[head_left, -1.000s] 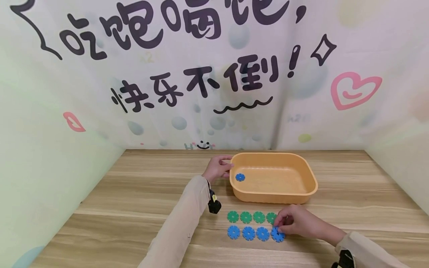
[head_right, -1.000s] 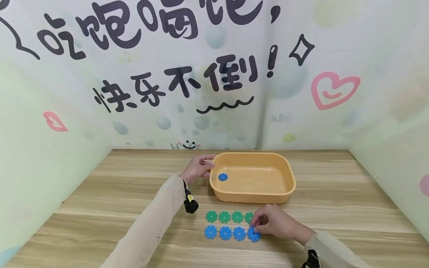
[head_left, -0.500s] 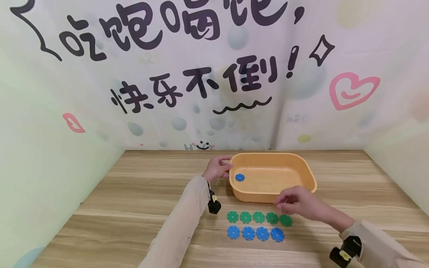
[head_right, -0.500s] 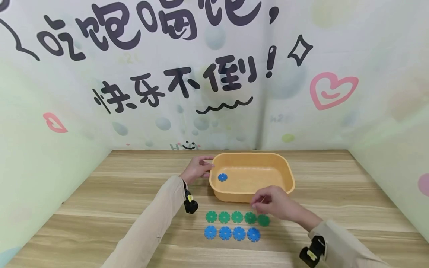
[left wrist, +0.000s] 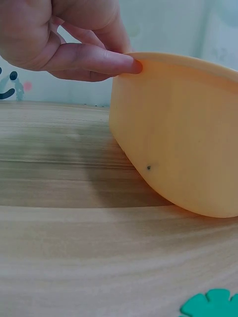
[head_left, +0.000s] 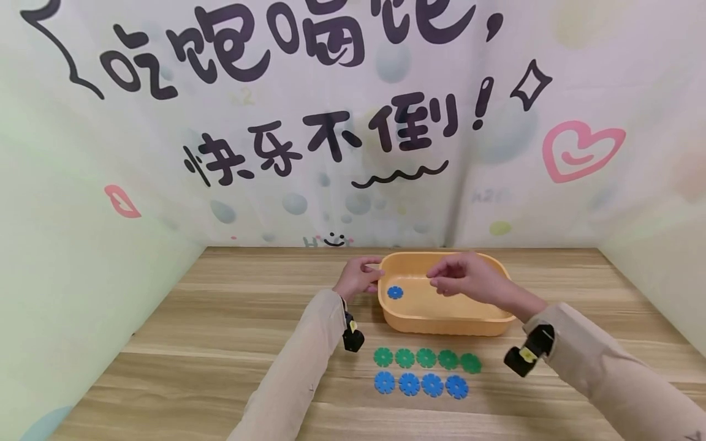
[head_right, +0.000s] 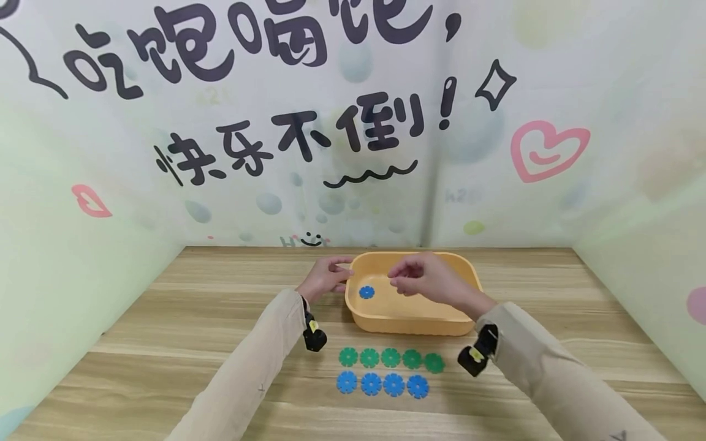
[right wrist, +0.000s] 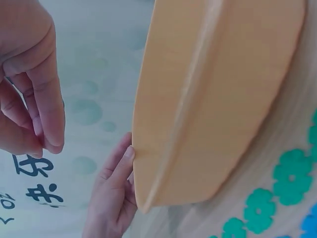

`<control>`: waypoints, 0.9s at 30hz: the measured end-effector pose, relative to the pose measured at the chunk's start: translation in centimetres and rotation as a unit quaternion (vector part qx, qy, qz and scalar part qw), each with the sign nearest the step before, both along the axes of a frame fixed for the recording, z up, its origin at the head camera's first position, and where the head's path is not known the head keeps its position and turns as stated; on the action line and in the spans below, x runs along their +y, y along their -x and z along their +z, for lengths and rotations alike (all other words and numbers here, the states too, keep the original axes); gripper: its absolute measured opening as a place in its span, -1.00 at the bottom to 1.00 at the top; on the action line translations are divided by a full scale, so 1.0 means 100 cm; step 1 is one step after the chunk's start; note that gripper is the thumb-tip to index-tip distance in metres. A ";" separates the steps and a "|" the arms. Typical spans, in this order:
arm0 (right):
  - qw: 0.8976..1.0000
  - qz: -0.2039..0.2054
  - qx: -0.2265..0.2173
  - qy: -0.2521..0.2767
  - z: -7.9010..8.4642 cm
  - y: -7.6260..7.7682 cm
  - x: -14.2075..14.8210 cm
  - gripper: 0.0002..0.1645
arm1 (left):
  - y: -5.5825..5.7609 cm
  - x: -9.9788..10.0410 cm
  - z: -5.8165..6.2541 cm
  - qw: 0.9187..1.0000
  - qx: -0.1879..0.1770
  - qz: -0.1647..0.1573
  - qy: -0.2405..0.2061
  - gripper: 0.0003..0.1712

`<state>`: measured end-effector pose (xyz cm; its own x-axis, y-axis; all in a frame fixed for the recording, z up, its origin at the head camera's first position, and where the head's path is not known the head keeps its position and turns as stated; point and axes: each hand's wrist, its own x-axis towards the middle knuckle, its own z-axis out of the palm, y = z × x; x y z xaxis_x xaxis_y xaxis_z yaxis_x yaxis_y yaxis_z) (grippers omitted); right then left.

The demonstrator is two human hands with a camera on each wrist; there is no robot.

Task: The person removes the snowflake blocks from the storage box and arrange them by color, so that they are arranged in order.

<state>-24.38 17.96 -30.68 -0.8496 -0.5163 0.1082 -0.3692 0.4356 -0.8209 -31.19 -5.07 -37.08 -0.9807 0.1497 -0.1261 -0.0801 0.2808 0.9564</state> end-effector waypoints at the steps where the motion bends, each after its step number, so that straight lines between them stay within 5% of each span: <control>1: 1.000 -0.003 -0.006 -0.002 0.001 0.004 -0.004 -0.76 | 0.000 0.000 0.000 1.000 -0.003 0.001 -0.002 -0.58; 15: 0.996 -0.030 -0.079 0.009 -0.028 0.067 -0.040 -0.68 | -0.001 -0.001 -0.001 1.000 0.003 -0.003 0.008 -0.58; 22: 0.989 -0.024 -0.140 -0.041 -0.043 0.076 -0.050 -0.61 | -0.003 -0.001 0.000 1.000 0.011 -0.014 -0.009 -0.58; 27: 0.989 -0.022 -0.138 -0.047 -0.050 0.074 -0.057 -0.58 | -0.001 -0.001 0.000 1.000 0.014 -0.016 -0.013 -0.60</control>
